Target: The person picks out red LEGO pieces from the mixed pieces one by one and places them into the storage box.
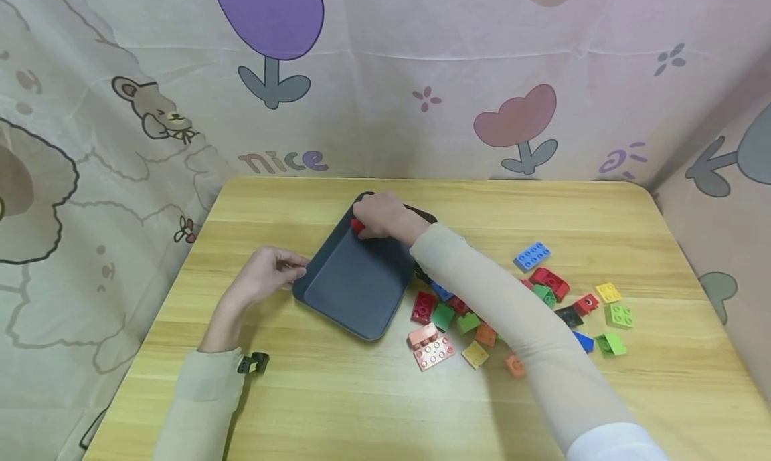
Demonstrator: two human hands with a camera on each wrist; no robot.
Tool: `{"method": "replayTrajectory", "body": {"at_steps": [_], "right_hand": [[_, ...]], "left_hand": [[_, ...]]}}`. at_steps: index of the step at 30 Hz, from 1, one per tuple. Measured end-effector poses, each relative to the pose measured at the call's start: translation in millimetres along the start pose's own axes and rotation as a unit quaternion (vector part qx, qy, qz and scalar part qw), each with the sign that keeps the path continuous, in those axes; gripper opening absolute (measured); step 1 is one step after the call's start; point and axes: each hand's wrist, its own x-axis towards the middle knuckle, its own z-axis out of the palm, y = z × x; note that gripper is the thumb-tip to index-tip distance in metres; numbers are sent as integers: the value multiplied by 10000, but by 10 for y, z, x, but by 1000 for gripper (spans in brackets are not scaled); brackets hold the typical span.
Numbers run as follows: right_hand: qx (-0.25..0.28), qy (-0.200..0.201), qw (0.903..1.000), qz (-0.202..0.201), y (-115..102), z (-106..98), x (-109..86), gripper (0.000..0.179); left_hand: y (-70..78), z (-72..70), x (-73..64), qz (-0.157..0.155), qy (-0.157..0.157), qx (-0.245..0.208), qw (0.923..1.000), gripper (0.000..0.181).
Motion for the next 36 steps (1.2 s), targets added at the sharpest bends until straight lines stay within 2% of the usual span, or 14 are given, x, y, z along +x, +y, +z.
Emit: {"method": "replayTrajectory", "body": {"at_steps": [10,16,24,28,36], "right_hand": [[-157,12,9998,-87,10,-50,-18,41],[-166,156,9991,-367,67,-77,-62,43],[-50,356,9969,-702,158,-133,-215,54],[-161,472,9955,-807,163,-145,-315,62],[-294,489,9952,-795,192,-197,-556,78]], "left_hand": [[0,-6,-3,-24,-9,1,10000,25],[-13,-11,2,-55,4,17,10000,25],[-49,-12,9,-35,-15,111,9999,24],[-55,-10,8,-29,-9,116,9999,24],[-57,-11,13,-46,9,84,10000,24]]}}
